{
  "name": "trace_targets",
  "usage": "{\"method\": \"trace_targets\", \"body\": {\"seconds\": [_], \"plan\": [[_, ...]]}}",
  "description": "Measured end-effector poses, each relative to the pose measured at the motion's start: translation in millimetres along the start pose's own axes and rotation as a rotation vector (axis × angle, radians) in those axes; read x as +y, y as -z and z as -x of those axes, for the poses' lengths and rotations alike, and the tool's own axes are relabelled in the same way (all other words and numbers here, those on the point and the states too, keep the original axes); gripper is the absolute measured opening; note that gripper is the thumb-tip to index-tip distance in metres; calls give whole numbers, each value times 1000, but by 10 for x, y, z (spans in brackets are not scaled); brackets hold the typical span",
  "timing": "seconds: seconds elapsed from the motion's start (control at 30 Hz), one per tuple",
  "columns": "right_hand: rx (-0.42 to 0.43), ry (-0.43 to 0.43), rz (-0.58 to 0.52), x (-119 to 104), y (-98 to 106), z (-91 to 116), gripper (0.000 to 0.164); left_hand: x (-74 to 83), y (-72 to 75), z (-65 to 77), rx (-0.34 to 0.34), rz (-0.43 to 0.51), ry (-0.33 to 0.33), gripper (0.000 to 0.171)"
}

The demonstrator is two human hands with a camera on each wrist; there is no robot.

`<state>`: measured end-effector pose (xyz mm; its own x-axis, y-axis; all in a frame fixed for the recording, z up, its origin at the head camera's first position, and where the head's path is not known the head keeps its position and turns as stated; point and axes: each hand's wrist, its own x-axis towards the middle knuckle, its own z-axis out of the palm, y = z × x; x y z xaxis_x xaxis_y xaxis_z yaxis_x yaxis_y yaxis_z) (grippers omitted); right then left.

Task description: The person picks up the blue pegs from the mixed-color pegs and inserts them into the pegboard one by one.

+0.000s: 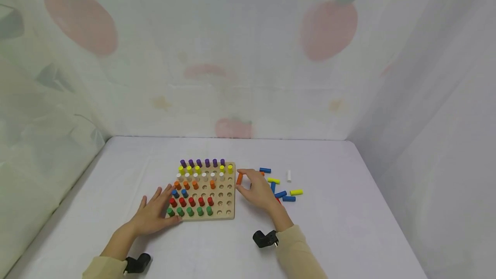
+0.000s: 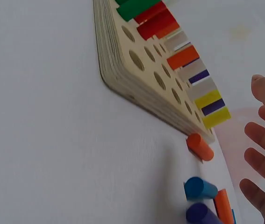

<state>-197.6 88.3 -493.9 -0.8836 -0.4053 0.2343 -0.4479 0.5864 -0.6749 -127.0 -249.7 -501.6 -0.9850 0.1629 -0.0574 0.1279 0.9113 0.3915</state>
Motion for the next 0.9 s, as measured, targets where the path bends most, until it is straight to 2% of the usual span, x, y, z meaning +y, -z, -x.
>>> {"method": "trace_targets", "body": {"seconds": [0.3,0.6,0.9], "plan": [[-32,-40,80,171,31,64,49,-30,-34,-7,-7,10,1,104],[-32,-48,112,266,68,116,51,-38,-38,-7,-10,3,6,104],[-52,-104,197,323,56,135,51,-31,-38,-5,-4,3,5,104]]}}
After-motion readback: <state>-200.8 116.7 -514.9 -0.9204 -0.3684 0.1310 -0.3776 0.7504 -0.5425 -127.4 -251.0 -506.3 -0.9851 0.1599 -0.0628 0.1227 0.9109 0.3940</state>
